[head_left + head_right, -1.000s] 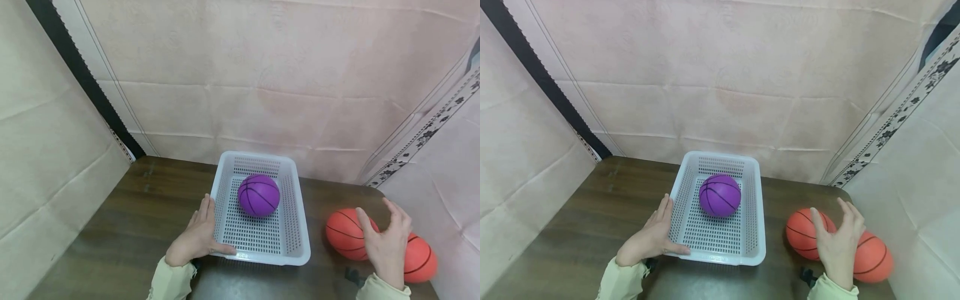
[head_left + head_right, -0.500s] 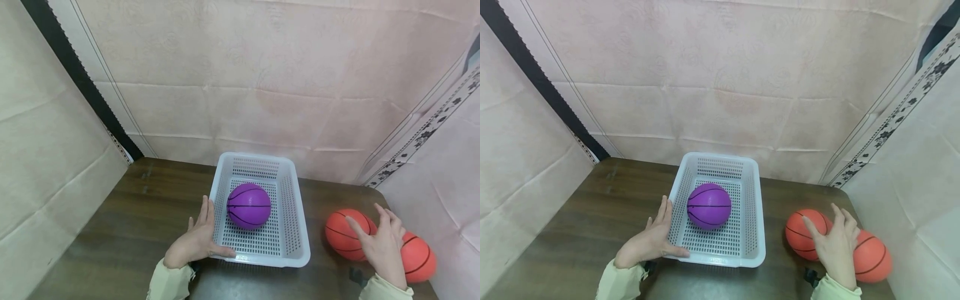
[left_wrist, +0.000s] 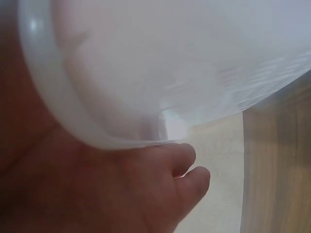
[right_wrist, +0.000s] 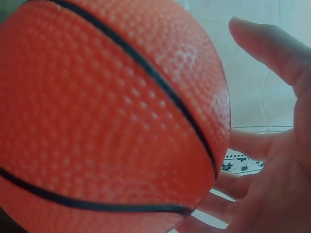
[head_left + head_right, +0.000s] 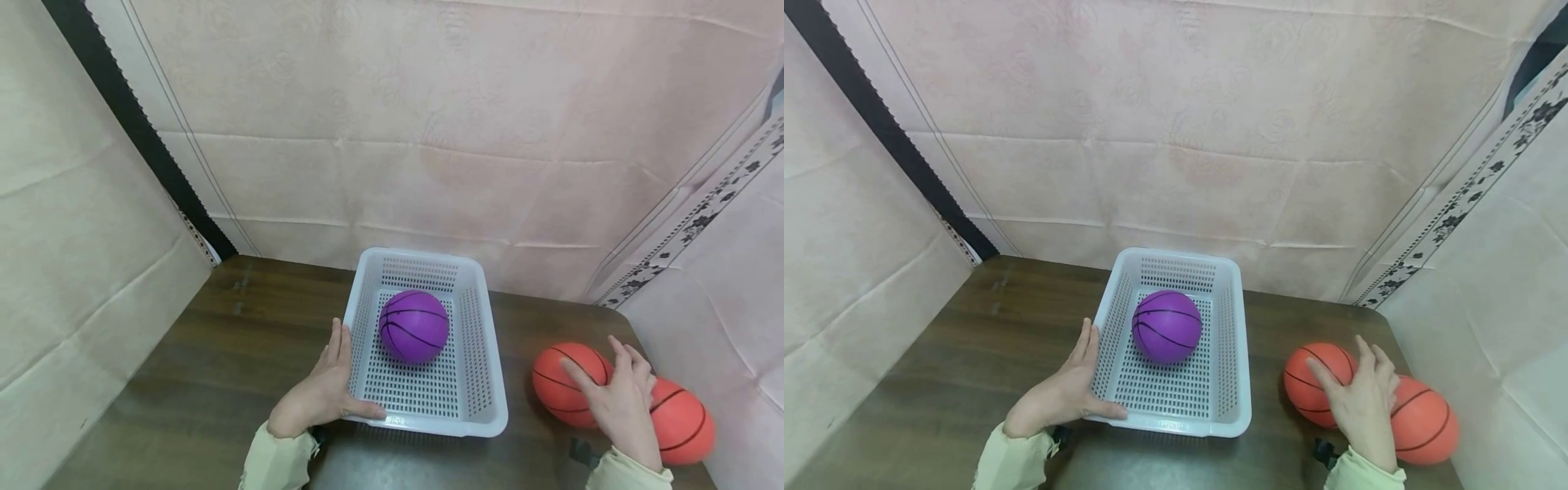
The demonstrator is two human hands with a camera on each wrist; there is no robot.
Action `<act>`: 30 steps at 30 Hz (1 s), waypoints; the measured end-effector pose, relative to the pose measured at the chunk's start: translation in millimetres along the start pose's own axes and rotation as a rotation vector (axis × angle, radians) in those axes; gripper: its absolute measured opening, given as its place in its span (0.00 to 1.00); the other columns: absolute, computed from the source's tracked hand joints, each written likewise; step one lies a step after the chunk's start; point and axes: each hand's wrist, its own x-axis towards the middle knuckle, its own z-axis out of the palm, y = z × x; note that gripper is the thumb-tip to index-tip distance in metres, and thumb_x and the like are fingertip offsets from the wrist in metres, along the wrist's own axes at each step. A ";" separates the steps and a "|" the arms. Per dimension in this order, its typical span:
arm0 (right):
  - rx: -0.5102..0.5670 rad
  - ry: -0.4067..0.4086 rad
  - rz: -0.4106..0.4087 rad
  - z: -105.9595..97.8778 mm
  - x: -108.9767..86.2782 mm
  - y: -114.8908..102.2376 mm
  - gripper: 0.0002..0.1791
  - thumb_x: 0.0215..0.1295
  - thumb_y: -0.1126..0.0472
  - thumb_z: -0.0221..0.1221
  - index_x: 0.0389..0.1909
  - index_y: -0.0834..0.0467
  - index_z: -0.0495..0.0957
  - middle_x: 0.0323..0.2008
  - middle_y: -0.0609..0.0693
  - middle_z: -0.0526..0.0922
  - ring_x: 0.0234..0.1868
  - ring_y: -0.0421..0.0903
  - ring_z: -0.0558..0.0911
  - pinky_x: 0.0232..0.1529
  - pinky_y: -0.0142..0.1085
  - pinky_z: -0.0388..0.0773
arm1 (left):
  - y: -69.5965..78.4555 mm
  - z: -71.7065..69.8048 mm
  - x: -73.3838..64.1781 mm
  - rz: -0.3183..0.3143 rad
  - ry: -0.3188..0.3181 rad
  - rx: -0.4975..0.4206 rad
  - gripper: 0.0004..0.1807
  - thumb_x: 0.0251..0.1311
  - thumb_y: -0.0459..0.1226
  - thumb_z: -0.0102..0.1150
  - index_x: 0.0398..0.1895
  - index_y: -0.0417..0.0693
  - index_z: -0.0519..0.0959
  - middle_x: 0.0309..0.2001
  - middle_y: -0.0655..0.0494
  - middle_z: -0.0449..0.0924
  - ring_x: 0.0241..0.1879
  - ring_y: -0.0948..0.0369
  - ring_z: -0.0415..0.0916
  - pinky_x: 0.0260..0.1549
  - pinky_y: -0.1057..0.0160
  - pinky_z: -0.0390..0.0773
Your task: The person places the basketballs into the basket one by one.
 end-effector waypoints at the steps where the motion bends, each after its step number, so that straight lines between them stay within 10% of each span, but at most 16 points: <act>1: -0.008 -0.008 -0.001 0.3 0.1 -0.2 0.58 0.59 0.36 0.62 0.76 0.64 0.42 0.70 0.75 0.40 0.67 0.75 0.41 0.54 0.75 0.45 | 0.0 0.1 0.1 0.002 0.001 0.001 0.84 0.29 0.61 0.79 0.75 0.43 0.24 0.74 0.55 0.10 0.73 0.40 0.26 0.66 0.35 0.43; 30: -0.078 -0.083 -0.038 7.6 -1.6 -1.1 0.62 0.55 0.32 0.62 0.75 0.65 0.41 0.69 0.78 0.39 0.62 0.79 0.47 0.48 0.75 0.50 | 0.6 -0.4 1.9 -0.010 0.004 0.028 0.85 0.27 0.63 0.78 0.75 0.44 0.25 0.74 0.54 0.11 0.74 0.39 0.28 0.66 0.35 0.40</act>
